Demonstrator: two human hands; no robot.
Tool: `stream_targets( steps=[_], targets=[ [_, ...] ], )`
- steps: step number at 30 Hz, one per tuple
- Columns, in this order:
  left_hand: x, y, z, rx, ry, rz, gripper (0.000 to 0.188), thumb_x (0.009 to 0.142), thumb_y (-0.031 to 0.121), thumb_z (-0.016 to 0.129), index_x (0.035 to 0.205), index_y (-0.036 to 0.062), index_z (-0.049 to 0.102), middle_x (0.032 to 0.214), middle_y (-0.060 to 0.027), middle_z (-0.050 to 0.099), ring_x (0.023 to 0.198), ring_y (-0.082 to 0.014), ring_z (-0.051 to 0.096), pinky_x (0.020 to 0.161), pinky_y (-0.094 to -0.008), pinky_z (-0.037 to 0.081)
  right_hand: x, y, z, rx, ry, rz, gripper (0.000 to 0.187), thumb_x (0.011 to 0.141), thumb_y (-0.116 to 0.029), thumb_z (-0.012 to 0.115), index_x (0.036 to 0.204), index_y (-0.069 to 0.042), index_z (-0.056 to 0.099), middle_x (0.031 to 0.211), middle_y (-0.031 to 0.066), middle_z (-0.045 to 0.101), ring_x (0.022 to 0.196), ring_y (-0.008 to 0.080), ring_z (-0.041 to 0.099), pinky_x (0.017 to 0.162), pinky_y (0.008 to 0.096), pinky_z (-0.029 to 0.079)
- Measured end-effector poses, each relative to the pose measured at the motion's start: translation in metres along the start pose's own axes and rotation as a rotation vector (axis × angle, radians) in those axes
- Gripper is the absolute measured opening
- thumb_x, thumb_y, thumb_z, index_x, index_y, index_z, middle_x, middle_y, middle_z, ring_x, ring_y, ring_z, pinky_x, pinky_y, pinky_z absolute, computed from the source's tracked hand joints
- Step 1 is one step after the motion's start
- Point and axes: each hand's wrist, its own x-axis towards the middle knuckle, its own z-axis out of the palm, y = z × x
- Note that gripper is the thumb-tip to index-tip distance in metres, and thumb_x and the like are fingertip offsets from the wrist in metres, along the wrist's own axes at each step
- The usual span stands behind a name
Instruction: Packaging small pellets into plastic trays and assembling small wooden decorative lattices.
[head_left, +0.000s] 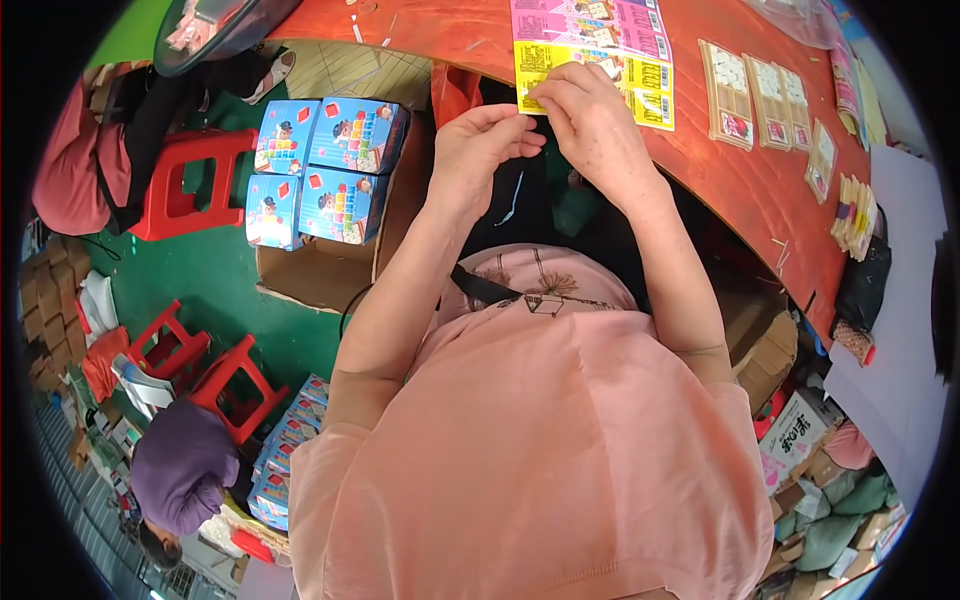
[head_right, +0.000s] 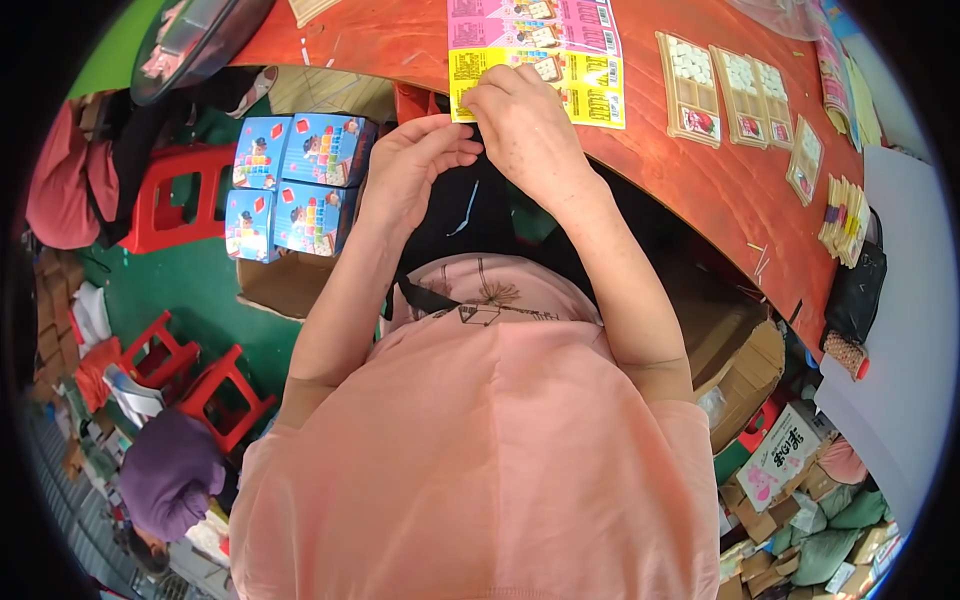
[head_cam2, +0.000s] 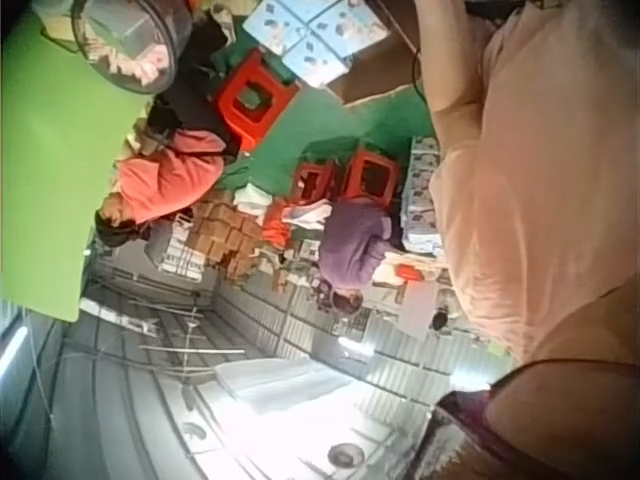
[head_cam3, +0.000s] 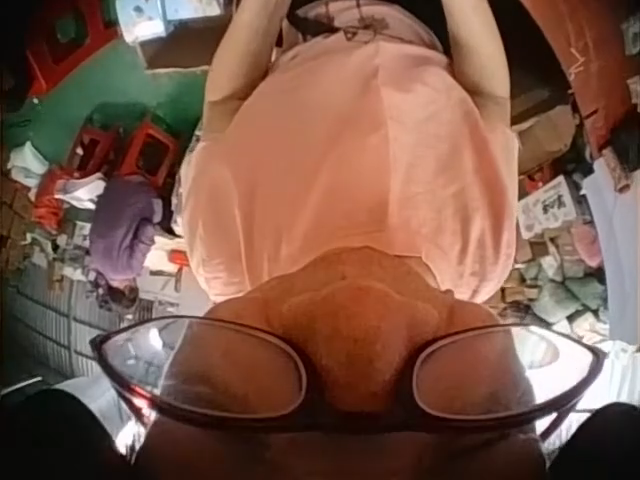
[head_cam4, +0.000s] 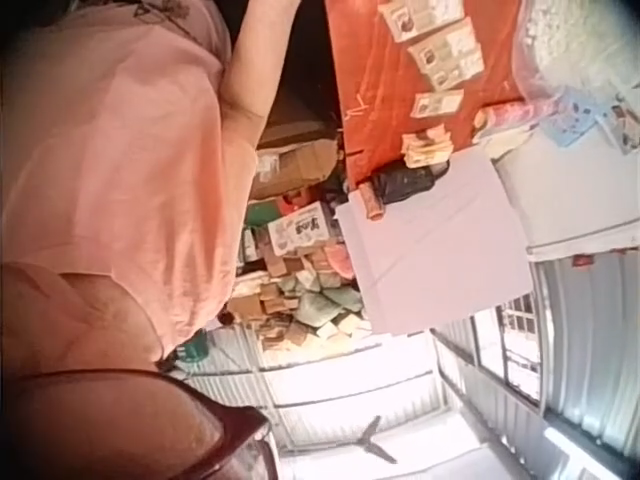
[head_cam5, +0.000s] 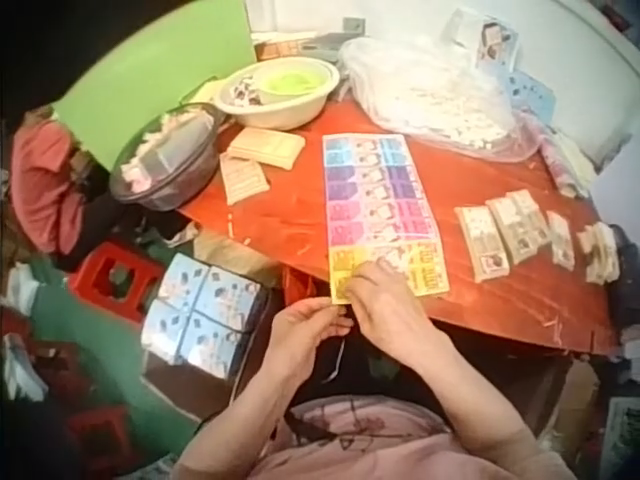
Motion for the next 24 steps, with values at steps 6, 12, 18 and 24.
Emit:
stream_targets(
  steps=[6, 12, 18, 24],
  targets=[
    [0.003, -0.003, 0.004, -0.026, -0.015, 0.021, 0.016, 0.091, 0.006, 0.067, 0.102, -0.0062, 0.067, 0.091, -0.0133, 0.071, 0.077, -0.0194, 0.070, 0.071, -0.0283, 0.056, 0.001, -0.005, -0.004, -0.037, -0.059, -0.040, 0.010, 0.086, -0.005, 0.066, 0.095, 0.000, 0.068, 0.097, 0.0108, 0.064, 0.095, 0.0307, 0.059, 0.084, 0.0397, 0.049],
    [0.010, -0.007, 0.001, -0.006, 0.016, 0.015, 0.015, 0.092, 0.005, 0.065, 0.101, -0.0060, 0.067, 0.089, -0.0125, 0.071, 0.076, -0.0175, 0.069, 0.067, -0.0272, 0.055, 0.003, -0.006, -0.005, -0.084, -0.083, -0.063, 0.010, 0.085, -0.006, 0.066, 0.093, 0.000, 0.069, 0.095, 0.0106, 0.064, 0.095, 0.0299, 0.058, 0.084, 0.0394, 0.049],
    [0.011, -0.010, 0.003, 0.305, 0.003, 0.253, 0.011, 0.094, 0.001, 0.060, 0.100, -0.0054, 0.067, 0.086, -0.0104, 0.070, 0.072, -0.0154, 0.067, 0.066, -0.0254, 0.053, 0.007, -0.005, -0.006, -0.072, -0.117, -0.074, 0.011, 0.084, -0.006, 0.067, 0.092, 0.001, 0.069, 0.093, 0.0113, 0.064, 0.095, 0.0304, 0.059, 0.084, 0.0396, 0.050],
    [0.014, -0.010, 0.001, 0.753, 0.026, 0.609, 0.007, 0.089, -0.006, 0.059, 0.092, -0.0074, 0.066, 0.081, -0.0097, 0.066, 0.071, -0.0166, 0.068, 0.065, -0.0271, 0.054, 0.010, -0.012, -0.003, -0.113, -0.158, -0.047, 0.008, 0.081, -0.005, 0.068, 0.085, 0.001, 0.067, 0.088, 0.0114, 0.063, 0.091, 0.0306, 0.059, 0.081, 0.0405, 0.051]
  ],
)
